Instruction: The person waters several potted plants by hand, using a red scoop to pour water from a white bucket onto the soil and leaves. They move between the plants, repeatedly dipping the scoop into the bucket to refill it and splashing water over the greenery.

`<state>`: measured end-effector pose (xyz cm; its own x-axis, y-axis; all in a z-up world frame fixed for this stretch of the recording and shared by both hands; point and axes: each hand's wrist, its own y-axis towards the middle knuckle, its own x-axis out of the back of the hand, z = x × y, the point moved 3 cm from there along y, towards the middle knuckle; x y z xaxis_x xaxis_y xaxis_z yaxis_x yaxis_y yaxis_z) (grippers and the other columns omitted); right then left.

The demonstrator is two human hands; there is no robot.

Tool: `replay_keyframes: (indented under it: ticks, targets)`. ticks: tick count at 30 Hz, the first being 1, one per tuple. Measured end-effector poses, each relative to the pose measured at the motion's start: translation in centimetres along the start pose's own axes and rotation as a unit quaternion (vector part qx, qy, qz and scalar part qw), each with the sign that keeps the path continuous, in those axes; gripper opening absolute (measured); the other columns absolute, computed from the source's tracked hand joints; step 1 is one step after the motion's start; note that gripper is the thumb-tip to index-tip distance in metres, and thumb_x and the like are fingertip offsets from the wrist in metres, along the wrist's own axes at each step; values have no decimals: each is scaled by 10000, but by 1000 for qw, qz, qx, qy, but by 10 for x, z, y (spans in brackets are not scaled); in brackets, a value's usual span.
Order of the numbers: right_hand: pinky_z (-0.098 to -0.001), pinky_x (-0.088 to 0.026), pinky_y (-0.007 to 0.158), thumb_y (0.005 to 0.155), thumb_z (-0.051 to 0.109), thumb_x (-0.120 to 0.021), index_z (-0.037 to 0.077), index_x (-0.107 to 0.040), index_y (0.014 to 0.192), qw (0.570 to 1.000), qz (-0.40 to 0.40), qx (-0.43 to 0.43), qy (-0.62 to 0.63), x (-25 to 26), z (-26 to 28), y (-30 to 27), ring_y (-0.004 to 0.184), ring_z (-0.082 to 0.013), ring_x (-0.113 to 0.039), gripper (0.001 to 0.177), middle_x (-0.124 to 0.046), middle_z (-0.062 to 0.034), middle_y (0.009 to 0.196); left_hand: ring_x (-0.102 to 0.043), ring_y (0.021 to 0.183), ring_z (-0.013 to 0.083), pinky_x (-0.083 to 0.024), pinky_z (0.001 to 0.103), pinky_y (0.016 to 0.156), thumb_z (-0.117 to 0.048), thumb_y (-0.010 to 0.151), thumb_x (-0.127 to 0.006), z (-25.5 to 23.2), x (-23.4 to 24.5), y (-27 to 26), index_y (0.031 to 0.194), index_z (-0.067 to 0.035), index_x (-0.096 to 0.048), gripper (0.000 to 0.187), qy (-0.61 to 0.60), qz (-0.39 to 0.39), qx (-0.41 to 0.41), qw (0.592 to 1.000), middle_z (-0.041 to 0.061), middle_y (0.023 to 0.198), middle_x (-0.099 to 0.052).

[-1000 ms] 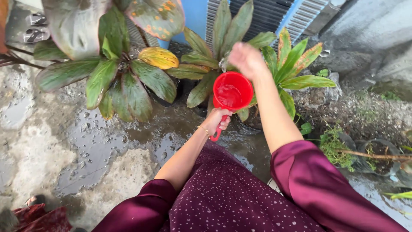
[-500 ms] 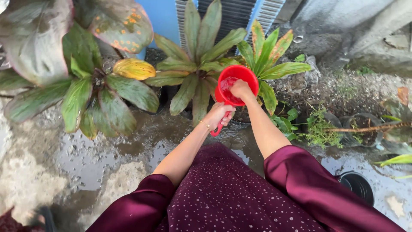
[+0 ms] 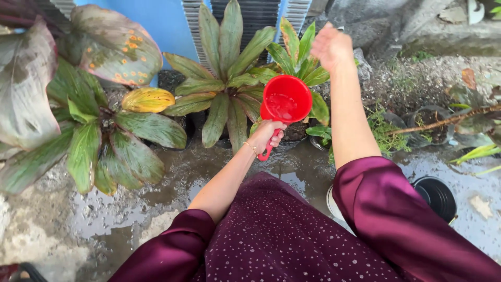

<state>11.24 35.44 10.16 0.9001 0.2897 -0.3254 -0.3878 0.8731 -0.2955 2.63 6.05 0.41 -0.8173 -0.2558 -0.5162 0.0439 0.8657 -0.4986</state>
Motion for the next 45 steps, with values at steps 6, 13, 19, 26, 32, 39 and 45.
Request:
replay_keyframes:
  ticks: [6, 13, 19, 26, 32, 39, 45]
  targets:
    - [-374, -597, 650, 1013, 127, -525, -15, -644, 952, 997, 34, 64, 35, 9, -43, -32, 736, -233, -662, 195, -675, -121, 845, -378, 464, 71, -293, 236, 385, -113, 891, -649, -1, 2, -4, 884, -68, -506, 151, 9, 7, 17, 1000, 31, 652, -528]
    - [-374, -535, 622, 1018, 377, -672, -26, -700, 895, 845, 15, -24, -533, 7, -170, -39, 728, -289, -651, 422, -677, -195, 841, -378, 461, 70, -284, 236, 380, -118, 879, -646, -4, -10, -3, 875, -75, -502, 151, 36, 23, 40, 998, 28, 647, -530]
    - [-419, -591, 770, 994, 307, -650, 38, -729, 1109, 881, 49, -167, -440, 27, -202, -19, 885, -257, -686, 303, -703, -142, 1004, -392, 464, 72, -282, 241, 376, -109, 891, -655, -6, -12, 2, 837, -72, -465, 200, 47, 46, 49, 997, 36, 639, -524]
    - [-503, -618, 970, 1065, 252, -552, -32, -621, 1160, 988, 53, -10, 143, 3, -54, -10, 1057, -331, -673, 308, -666, -176, 1098, -403, 450, 77, -305, 236, 381, -125, 883, -629, -21, -3, 10, 881, -44, -560, 106, 24, 54, 46, 997, 32, 636, -525]
    - [-444, -529, 970, 964, 249, -611, 77, -630, 1226, 989, -89, 116, -34, -7, -1, -36, 1148, -217, -607, 314, -665, -37, 1176, -411, 466, 77, -311, 237, 393, -116, 888, -633, -47, 2, 12, 877, -38, -554, 112, 11, 63, 36, 997, 38, 659, -527]
    - [-362, -529, 835, 942, 280, -677, 4, -646, 1127, 914, -224, 232, -245, 0, -102, -13, 937, -212, -663, 334, -718, -100, 1037, -407, 458, 77, -307, 231, 386, -218, 940, -602, -54, 23, 4, 889, -34, -544, 200, -20, 41, 7, 999, 44, 660, -535]
    - [-410, -588, 736, 1089, 391, -398, -48, -654, 1076, 987, -72, -11, 144, -12, -170, 9, 769, -253, -682, 508, -737, -128, 876, -431, 454, 110, -311, 279, 363, -178, 937, -603, -79, 37, -30, 896, -29, -524, 174, 113, -66, -50, 990, 72, 646, -558]
